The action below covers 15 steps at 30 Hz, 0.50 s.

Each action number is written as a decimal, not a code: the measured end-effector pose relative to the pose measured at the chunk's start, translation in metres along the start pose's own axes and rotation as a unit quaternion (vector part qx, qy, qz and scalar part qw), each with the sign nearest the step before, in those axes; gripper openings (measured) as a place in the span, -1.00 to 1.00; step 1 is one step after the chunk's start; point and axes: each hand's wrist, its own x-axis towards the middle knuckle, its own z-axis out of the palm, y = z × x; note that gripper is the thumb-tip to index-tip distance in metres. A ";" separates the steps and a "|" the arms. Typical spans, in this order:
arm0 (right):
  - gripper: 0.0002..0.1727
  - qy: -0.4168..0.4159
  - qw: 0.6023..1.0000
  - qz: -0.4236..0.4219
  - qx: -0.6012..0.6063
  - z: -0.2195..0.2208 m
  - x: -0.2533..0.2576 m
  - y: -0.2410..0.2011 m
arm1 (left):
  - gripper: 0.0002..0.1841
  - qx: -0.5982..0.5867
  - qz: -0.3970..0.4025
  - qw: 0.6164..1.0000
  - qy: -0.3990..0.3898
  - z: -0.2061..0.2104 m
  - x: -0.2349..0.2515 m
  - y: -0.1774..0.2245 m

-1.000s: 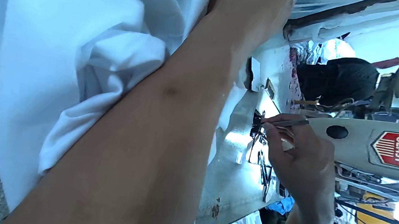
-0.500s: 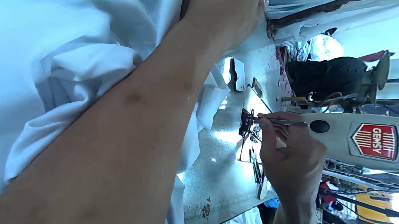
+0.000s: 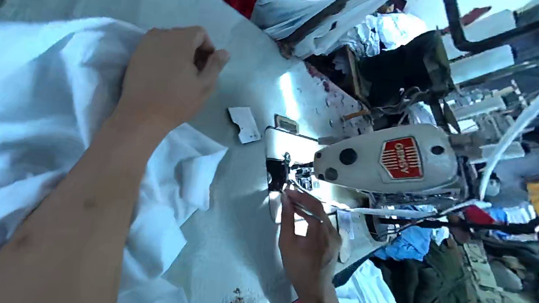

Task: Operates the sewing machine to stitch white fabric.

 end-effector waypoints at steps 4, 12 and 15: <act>-0.76 0.008 0.999 0.053 -0.006 0.006 -0.002 0.004 | -0.46 0.013 -0.006 1.000 -0.002 0.001 0.000 -0.001; -0.82 0.049 0.996 0.058 0.043 0.012 -0.001 0.013 | -0.44 0.027 -0.005 1.000 0.009 0.004 -0.002 -0.002; -0.85 0.070 0.993 0.037 0.085 0.009 -0.001 0.013 | -0.45 0.031 -0.008 0.999 0.018 0.005 -0.003 -0.002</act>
